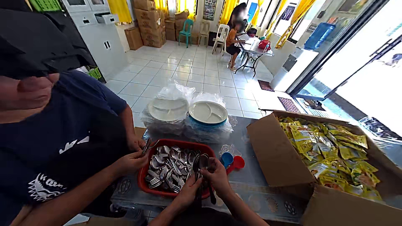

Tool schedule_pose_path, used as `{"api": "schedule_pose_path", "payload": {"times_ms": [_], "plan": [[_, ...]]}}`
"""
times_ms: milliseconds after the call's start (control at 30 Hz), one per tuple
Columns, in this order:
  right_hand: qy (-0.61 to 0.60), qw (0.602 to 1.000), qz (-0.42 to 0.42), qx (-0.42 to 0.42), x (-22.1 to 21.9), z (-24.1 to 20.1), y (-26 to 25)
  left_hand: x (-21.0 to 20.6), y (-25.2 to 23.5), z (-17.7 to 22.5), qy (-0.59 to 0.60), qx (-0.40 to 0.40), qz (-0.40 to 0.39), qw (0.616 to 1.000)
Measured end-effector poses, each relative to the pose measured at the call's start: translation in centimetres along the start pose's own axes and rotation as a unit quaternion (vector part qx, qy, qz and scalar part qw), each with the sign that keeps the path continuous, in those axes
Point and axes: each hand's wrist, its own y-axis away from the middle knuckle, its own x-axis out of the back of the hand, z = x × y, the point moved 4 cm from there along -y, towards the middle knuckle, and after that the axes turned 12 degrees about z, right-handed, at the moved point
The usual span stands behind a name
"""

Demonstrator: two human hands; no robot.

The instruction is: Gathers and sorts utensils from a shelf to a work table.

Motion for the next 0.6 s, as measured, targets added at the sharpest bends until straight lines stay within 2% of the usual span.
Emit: {"api": "schedule_pose_path", "payload": {"times_ms": [200, 333, 467, 600], "plan": [[0.032, 0.999, -0.014, 0.028, 0.1, -0.8, 0.0, 0.0, 0.0, -0.2, 0.01, -0.004, 0.014, 1.0], [0.063, 0.997, 0.025, 0.039, 1.0, -0.7, -0.8, 0.0, -0.2, -0.2, 0.077, 0.035, 0.058, 0.995], [0.007, 0.995, 0.044, 0.085, 1.7, -1.3, -0.6, 0.1, -0.4, 0.2, 0.109, 0.069, 0.086, 0.988], [-0.024, 0.997, 0.027, 0.065, 1.2, -1.9, -0.8, -0.3, -0.4, 0.9, 0.126, 0.093, 0.088, 0.984]]}}
